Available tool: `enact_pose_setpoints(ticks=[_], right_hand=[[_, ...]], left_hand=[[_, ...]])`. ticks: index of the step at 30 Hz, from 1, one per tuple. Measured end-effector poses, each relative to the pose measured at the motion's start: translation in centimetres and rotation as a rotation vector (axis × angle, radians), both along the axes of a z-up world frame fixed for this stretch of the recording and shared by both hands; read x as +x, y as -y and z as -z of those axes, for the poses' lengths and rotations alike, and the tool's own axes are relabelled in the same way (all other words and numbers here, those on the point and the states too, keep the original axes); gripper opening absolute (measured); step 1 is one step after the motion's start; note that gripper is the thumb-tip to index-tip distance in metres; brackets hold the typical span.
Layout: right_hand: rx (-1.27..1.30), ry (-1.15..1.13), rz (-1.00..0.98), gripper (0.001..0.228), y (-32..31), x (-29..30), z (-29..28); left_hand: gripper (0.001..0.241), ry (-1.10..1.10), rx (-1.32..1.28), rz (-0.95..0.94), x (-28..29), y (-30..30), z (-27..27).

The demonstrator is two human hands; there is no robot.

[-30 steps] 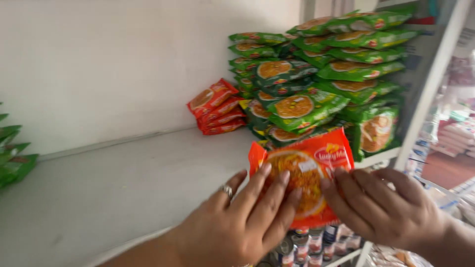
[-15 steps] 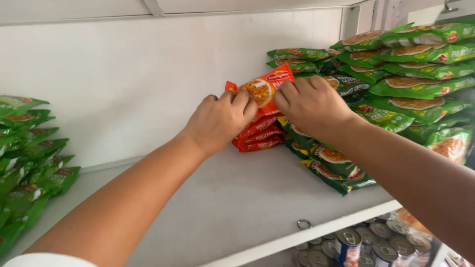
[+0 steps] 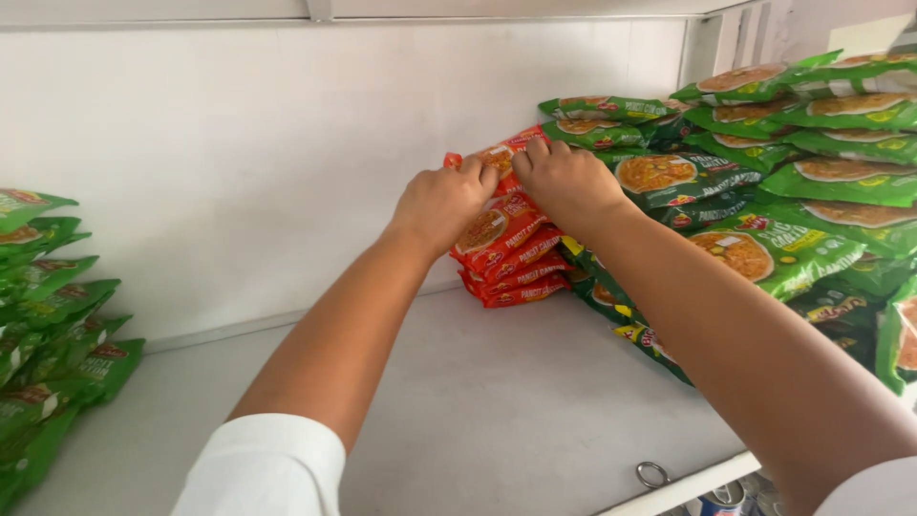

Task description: Take packets of instant noodles from a box and stack them neatly on a store shelf.

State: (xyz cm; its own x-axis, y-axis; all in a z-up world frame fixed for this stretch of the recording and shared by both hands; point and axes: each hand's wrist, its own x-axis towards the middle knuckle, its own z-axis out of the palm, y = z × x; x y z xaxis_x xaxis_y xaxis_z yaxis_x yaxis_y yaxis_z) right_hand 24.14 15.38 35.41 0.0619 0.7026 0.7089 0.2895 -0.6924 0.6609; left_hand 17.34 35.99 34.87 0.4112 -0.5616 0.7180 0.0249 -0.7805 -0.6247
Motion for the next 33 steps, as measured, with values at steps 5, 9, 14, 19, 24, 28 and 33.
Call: enact_pose_setpoints(ticks=[5,9,14,19,24,28,33], right_hand=[[0.009,-0.093,0.008,0.032,-1.8,1.8,0.8],[-0.012,-0.317,0.096,0.032,-2.3,2.8,1.3],[-0.073,-0.385,0.174,0.028,-2.4,5.8,3.2],[-0.141,-0.300,0.321,0.031,-2.2,4.8,3.6],[-0.135,-0.288,0.361,0.035,-1.6,3.9,3.3],[-0.096,-0.329,0.262,0.045,-1.9,4.1,4.1],[0.060,-0.549,0.036,0.055,-2.4,3.5,4.5]], left_hand=[[0.024,-0.045,-0.111,-0.031,2.1,-0.1,1.9],[0.027,-0.235,-0.342,-0.005,1.5,1.0,3.3],[0.041,-0.333,-0.655,0.034,4.3,1.7,6.8],[0.061,-0.430,-0.907,0.154,3.3,3.3,6.4],[0.085,-0.586,-0.928,0.280,3.5,1.9,6.5],[0.093,-0.625,-0.883,0.327,3.7,1.6,6.2],[0.121,-0.847,-1.047,0.341,3.3,2.0,5.8]])
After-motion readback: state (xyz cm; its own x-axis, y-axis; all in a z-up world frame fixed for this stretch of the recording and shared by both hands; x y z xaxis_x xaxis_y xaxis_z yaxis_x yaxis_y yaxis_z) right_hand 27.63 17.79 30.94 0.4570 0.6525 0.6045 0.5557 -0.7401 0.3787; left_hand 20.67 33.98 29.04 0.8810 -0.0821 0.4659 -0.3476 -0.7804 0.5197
